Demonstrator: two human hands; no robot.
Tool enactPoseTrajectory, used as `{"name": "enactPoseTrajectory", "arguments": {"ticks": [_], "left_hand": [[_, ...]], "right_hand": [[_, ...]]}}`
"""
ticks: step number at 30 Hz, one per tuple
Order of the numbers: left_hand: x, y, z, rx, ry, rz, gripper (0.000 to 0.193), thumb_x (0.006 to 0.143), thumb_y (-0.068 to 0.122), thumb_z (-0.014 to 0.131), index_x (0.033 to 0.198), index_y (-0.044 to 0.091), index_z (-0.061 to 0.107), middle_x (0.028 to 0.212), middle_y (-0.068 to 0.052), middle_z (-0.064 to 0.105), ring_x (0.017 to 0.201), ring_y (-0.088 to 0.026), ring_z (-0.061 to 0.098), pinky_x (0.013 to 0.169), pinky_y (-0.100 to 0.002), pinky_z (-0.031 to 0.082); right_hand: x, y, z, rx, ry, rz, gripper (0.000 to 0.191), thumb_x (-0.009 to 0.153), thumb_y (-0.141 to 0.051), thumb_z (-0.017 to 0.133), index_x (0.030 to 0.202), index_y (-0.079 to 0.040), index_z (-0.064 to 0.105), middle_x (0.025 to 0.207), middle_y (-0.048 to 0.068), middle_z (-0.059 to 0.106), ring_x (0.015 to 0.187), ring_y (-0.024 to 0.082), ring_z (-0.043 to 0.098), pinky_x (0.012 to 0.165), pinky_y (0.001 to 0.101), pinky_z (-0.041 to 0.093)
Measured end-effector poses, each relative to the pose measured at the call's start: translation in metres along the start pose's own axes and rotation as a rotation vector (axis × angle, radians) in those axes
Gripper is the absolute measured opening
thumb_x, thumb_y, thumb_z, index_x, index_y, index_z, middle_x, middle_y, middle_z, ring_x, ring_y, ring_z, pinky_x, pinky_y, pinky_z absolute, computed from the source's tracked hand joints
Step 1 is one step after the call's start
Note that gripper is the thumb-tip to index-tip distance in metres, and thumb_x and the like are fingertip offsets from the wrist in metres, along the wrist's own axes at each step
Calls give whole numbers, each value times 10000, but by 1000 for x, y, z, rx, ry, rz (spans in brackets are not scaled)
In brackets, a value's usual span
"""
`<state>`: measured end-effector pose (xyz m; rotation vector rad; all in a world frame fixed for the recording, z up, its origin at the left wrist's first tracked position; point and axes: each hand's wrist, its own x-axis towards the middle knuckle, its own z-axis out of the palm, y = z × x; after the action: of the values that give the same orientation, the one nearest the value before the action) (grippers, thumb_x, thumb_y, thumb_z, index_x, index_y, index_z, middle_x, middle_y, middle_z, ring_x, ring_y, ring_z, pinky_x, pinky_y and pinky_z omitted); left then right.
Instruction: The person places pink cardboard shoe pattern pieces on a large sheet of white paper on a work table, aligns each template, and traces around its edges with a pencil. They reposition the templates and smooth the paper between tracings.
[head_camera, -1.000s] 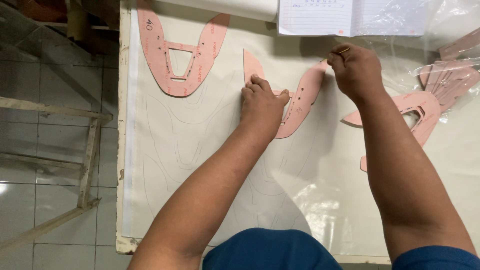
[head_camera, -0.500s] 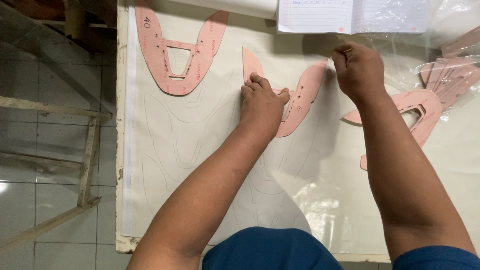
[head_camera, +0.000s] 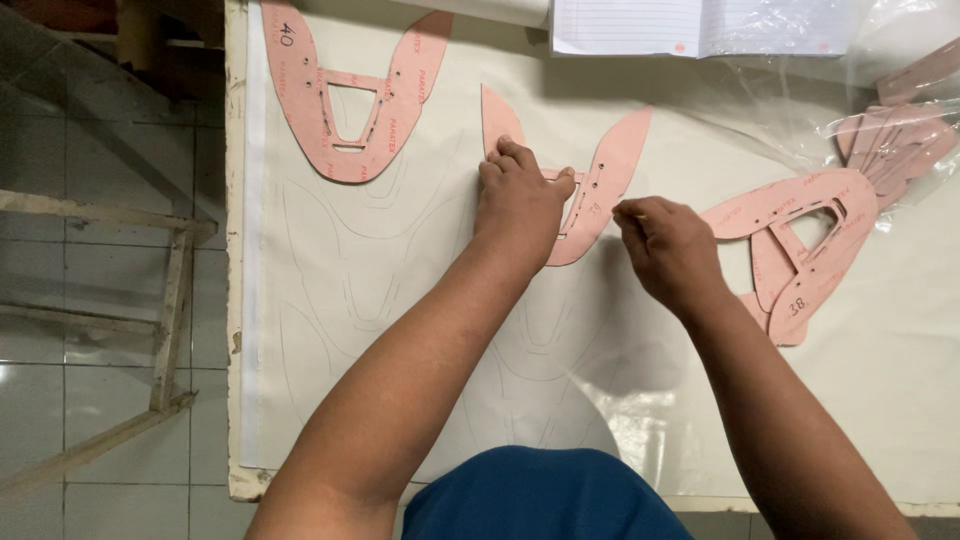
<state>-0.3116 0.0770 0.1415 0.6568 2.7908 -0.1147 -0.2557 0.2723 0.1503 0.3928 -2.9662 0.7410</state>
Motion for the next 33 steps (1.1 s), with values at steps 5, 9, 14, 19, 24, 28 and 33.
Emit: {"name": "enactPoseTrajectory", "arguments": {"ticks": [5, 9, 14, 19, 24, 28, 33], "left_hand": [[1, -3, 10, -4, 88, 4, 518, 984, 207, 564, 1490, 297, 494, 1419, -445, 411, 1256, -497, 540, 1010, -474, 431], [4, -6, 18, -16, 119, 9, 506, 980, 197, 553, 1471, 311, 513, 1399, -414, 444, 1224, -455, 553, 1002, -437, 427], [3, -14, 17, -66, 167, 32, 487, 969, 194, 577, 1435, 337, 563, 1355, -320, 507, 1228, -404, 535, 989, -411, 428], [2, -24, 13, -155, 136, 71, 531, 918, 212, 635, 1432, 335, 586, 1293, -192, 553, 1252, -359, 514, 972, -399, 431], [3, -16, 11, -83, 131, 46, 504, 964, 216, 615, 1453, 321, 552, 1354, -311, 498, 1229, -421, 531, 956, -425, 443], [8, 3, 3, -58, -44, -55, 493, 1015, 230, 564, 1499, 256, 472, 1477, -462, 321, 1265, -554, 501, 895, -450, 540], [24, 27, -10, 28, -277, -135, 836, 862, 271, 686, 1573, 149, 263, 1480, -507, 205, 1348, -653, 311, 888, -474, 548]], "right_hand": [[-22, -20, 11, 5, -79, -72, 138, 921, -92, 707, 1055, -61, 717, 950, 99, 718, 936, 346, 656, 799, 453, 528], [-28, -29, 22, 71, -100, -151, 145, 908, -75, 709, 1052, -80, 695, 983, 91, 705, 952, 333, 645, 813, 444, 533], [-23, -44, 41, 182, -122, -160, 171, 895, -46, 699, 1062, -81, 688, 994, 88, 712, 951, 327, 654, 803, 436, 537], [-9, -55, 58, 269, -12, -219, 173, 934, -44, 687, 1105, -72, 686, 1014, 96, 715, 957, 323, 665, 818, 422, 543], [-17, -58, 39, 108, -72, -158, 166, 897, -85, 721, 1063, -89, 721, 957, 80, 729, 891, 317, 666, 787, 434, 538], [-12, -54, -5, 24, 65, -26, 72, 940, -111, 749, 1003, -77, 740, 927, 81, 728, 811, 277, 699, 719, 393, 552], [45, -58, -46, 297, 53, -83, 123, 1027, -87, 693, 1136, -51, 737, 1080, 84, 743, 951, 189, 755, 774, 281, 589]]}}
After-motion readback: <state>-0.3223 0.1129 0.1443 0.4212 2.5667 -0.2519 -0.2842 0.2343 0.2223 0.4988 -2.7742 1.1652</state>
